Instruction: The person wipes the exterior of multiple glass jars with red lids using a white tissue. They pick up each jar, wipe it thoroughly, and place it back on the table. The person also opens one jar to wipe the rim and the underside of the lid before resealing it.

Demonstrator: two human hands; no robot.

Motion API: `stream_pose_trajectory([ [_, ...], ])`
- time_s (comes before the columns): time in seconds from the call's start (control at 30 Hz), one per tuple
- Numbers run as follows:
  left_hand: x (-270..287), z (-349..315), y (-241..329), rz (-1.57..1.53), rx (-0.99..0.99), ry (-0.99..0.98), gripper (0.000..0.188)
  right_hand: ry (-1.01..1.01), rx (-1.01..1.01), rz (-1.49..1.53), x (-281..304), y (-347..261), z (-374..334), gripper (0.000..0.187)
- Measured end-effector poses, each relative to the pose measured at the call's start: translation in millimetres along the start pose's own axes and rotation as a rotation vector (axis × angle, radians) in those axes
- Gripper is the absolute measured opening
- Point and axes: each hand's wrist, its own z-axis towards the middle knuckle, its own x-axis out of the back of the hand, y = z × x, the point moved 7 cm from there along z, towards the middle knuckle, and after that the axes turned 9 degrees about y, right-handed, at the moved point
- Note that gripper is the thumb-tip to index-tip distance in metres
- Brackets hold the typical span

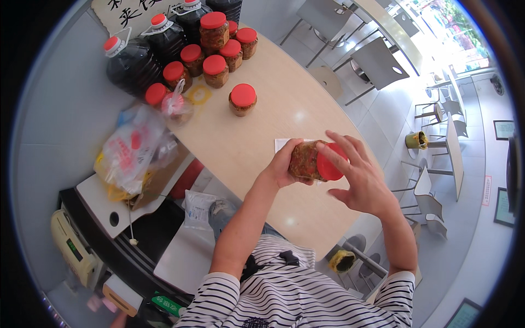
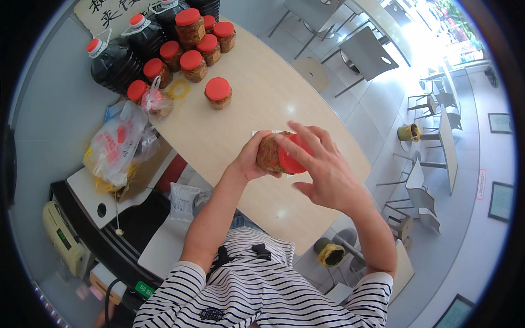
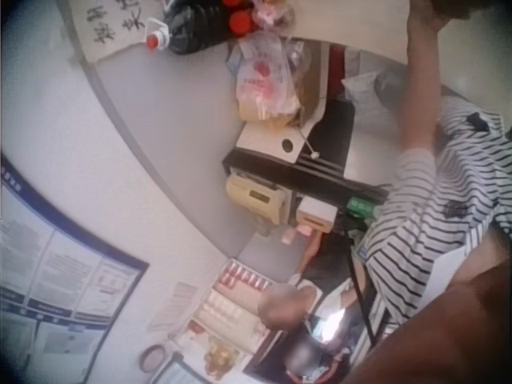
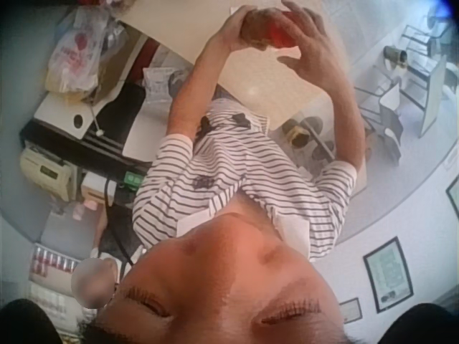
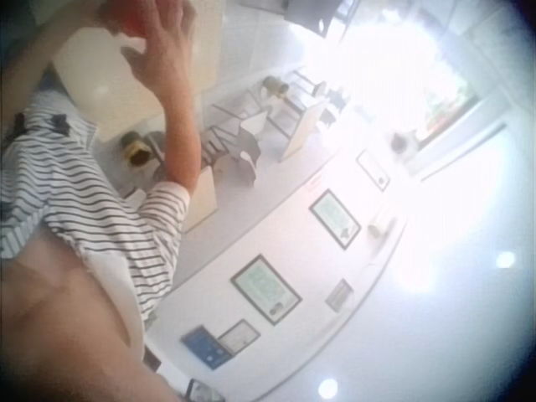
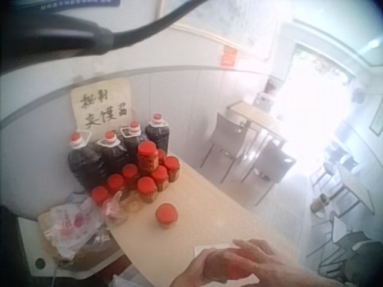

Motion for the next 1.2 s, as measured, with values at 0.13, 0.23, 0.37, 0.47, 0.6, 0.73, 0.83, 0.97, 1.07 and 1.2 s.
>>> stream_pose_trajectory([
  [0.13,-1,0,0,-0.019,-0.004,-0.011,0.051,0.046,-0.100,0.141,-3,7,-1,0.082],
  [0.23,-2,0,-1,-0.020,-0.009,-0.018,0.051,0.033,0.003,0.151,-1,6,-1,0.081],
  [0.37,-5,-1,-1,-0.021,-0.015,-0.062,0.050,0.045,0.078,0.172,0,7,-4,0.080],
  [0.47,-7,-2,1,-0.017,-0.011,-0.029,0.050,0.079,-0.067,0.182,4,0,-3,0.078],
  [0.6,-8,-2,-1,-0.035,0.006,-0.014,0.050,0.042,-0.071,0.191,0,7,-2,0.076],
  [0.73,-12,1,-3,-0.036,-0.005,-0.085,0.051,0.065,0.045,0.229,4,8,-5,0.075],
  [0.83,-13,1,-3,-0.035,-0.003,-0.080,0.052,0.121,0.088,0.282,13,9,-5,0.074],
  [0.97,-8,4,-5,-0.047,0.012,-0.038,0.052,0.203,0.042,0.325,35,12,-2,0.074],
  [1.07,-10,1,-4,-0.083,0.020,0.003,0.052,0.255,0.012,0.411,40,23,-6,0.077],
  [1.2,-10,3,-6,-0.119,0.008,-0.026,0.052,0.265,-0.030,0.426,43,27,-11,0.076],
])
